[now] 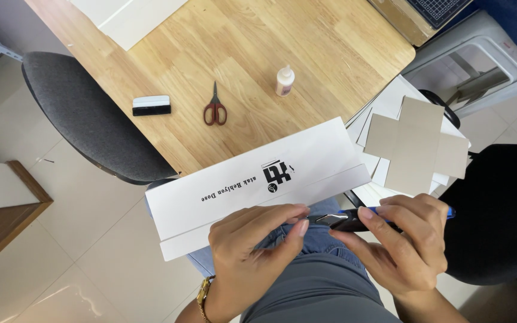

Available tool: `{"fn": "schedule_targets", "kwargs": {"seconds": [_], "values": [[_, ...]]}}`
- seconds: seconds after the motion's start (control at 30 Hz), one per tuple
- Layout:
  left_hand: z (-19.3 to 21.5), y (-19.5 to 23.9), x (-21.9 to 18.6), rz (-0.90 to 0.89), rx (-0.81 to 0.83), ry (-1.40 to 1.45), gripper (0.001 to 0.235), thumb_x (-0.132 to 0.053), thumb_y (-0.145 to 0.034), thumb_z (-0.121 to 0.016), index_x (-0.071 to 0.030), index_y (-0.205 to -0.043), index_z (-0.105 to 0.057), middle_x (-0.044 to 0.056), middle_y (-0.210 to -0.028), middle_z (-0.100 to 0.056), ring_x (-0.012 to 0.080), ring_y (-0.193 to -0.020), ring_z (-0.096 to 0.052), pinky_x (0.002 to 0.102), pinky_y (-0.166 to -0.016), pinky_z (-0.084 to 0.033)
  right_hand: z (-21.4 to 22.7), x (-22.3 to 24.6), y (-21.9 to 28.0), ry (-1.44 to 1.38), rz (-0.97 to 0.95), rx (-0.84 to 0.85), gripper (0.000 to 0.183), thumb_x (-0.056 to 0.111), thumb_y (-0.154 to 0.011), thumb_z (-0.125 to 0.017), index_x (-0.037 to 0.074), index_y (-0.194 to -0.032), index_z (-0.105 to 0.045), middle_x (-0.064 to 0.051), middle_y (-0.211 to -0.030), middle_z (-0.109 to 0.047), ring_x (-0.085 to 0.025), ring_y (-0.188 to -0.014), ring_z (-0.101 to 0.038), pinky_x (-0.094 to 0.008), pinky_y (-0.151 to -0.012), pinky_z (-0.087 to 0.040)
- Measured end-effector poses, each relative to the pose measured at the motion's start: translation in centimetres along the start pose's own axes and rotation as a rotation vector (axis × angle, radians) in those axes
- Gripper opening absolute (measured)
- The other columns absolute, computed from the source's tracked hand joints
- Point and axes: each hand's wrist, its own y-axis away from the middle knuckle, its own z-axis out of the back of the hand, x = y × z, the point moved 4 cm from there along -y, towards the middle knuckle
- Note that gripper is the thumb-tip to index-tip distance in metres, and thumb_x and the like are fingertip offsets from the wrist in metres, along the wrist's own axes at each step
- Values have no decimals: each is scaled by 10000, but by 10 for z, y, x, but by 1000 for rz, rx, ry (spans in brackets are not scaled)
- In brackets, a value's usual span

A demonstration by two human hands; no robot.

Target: Trimming the edges of a white cardboard box using a utility knife

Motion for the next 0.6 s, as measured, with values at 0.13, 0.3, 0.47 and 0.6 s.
{"fn": "schedule_targets", "kwargs": {"seconds": [0.13,0.3,0.47,0.6], "values": [[-1,1,-1,-6,-4,6,86,-75,-888,-778,-86,-965,-742,25,-853,-791,134,-719,-778,235,-663,-618,-1,1,0,-2,7,22,471,312,-794,-963,-1,-1028,-700,-157,-964,-604,-320,-792,-649,-441,-736,-478],[-1,1,0,-21,-47,-1,92,-35,-872,-780,-80,-942,-742,36,-826,-782,143,-679,-761,238,-631,-601,-2,1,1,23,12,39,476,343,-802,-958,16,-1036,-704,-148,-961,-613,-312,-785,-655,-434,-724,-467],[0,-1,2,-36,-51,-63,107,-17,-835,-773,-88,-909,-741,23,-788,-765,151,-672,-752,256,-626,-590,-4,2,1,40,21,28,470,345,-809,-958,22,-1039,-707,-127,-945,-619,-306,-772,-653,-431,-727,-456],[0,-1,3,-79,-59,-142,99,-14,-816,-760,-95,-857,-719,8,-747,-733,151,-658,-726,274,-617,-543,-6,3,-1,40,13,29,464,329,-812,-965,20,-1054,-717,-118,-964,-627,-304,-780,-649,-425,-732,-450]]}}
